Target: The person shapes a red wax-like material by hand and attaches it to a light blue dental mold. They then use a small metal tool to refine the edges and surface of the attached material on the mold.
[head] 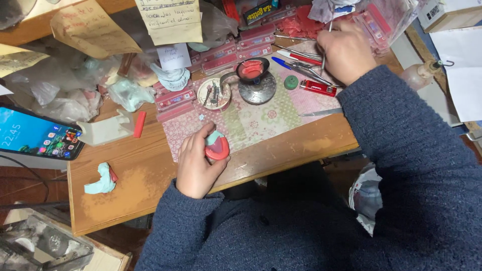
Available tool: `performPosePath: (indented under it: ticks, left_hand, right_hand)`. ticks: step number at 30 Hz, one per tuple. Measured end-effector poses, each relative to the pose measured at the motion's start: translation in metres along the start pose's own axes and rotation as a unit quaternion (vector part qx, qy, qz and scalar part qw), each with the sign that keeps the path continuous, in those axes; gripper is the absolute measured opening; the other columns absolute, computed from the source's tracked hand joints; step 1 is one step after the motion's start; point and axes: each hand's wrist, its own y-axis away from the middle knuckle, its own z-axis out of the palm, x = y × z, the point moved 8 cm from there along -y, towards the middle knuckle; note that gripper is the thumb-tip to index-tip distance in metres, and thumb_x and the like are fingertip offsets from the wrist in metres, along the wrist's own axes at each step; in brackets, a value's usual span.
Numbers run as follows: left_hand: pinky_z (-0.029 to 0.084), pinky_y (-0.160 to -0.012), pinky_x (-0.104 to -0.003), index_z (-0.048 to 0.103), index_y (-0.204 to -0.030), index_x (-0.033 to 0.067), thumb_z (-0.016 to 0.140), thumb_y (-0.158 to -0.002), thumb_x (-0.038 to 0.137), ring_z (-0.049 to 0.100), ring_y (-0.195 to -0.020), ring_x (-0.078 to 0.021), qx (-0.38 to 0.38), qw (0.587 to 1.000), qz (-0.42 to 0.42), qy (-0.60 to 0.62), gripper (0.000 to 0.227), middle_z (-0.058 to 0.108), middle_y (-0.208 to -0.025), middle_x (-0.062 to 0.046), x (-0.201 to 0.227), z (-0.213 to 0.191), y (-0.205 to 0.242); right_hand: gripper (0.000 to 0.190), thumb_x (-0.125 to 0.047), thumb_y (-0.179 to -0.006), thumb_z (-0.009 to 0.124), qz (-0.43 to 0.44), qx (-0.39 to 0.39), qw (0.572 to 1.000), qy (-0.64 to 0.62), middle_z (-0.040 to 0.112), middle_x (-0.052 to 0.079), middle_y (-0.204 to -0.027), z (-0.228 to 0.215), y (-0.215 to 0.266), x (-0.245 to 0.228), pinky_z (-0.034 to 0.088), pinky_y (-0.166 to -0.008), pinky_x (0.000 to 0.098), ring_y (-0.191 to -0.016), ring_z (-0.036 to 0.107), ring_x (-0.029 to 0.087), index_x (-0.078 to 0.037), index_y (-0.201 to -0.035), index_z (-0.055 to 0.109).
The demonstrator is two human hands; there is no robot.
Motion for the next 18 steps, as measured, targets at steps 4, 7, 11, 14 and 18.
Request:
performPosePath:
  ticks: [4,7,11,14,18]
  left_hand:
    - [0.043,-0.105,-0.045,0.053,-0.14,0.0041,0.083,-0.069,0.013,0.058,-0.121,-0.0377,0.006,1.0,0.01,-0.003,0.077,0.064,-0.13,-0.017,0.002,-0.001,0.0]
    - [0.043,-0.105,-0.045,0.053,-0.139,0.0039,0.083,-0.069,0.013,0.058,-0.121,-0.0378,0.003,1.0,0.008,0.0,0.077,0.064,-0.13,-0.017,0.003,-0.002,-0.001]
    - [0.043,-0.105,-0.045,0.054,-0.139,0.004,0.083,-0.07,0.013,0.058,-0.121,-0.0376,0.003,1.0,0.004,-0.002,0.076,0.065,-0.13,-0.017,0.002,-0.002,0.0]
    - [0.043,-0.105,-0.045,0.054,-0.138,0.0036,0.084,-0.069,0.014,0.058,-0.121,-0.0379,0.01,1.0,0.016,0.0,0.076,0.065,-0.129,-0.018,0.003,-0.002,-0.001]
    - [0.044,-0.105,-0.045,0.054,-0.139,0.0034,0.083,-0.07,0.014,0.058,-0.12,-0.0378,0.008,1.0,0.008,0.0,0.076,0.065,-0.128,-0.018,0.0,-0.001,-0.001]
  right_hand:
    - [0.003,0.0,-0.088,0.067,0.021,-0.06,0.997,-0.032,0.066,0.015,-0.083,0.02,0.012,0.021,0.053,-0.089,0.0484,-0.092,0.063,0.035,-0.003,-0.088,0.065]
    - [0.002,-0.001,-0.093,0.067,0.038,-0.066,0.996,-0.048,0.064,0.018,-0.089,0.017,0.016,0.027,0.051,-0.083,0.0482,-0.091,0.063,0.037,-0.003,-0.092,0.067]
    - [0.006,0.0,-0.088,0.064,0.037,-0.083,0.992,-0.086,0.064,0.017,-0.089,0.016,0.01,0.027,0.051,-0.08,0.0491,-0.093,0.064,0.039,-0.003,-0.092,0.066]
    - [0.008,-0.003,-0.097,0.065,0.032,-0.075,0.992,-0.096,0.063,0.016,-0.087,0.012,-0.001,0.019,0.051,-0.081,0.0491,-0.093,0.064,0.039,-0.002,-0.09,0.06]
    - [0.007,-0.002,-0.093,0.066,0.042,-0.064,0.989,-0.128,0.063,0.016,-0.083,0.016,-0.018,0.003,0.051,-0.079,0.0502,-0.091,0.063,0.04,-0.004,-0.089,0.06]
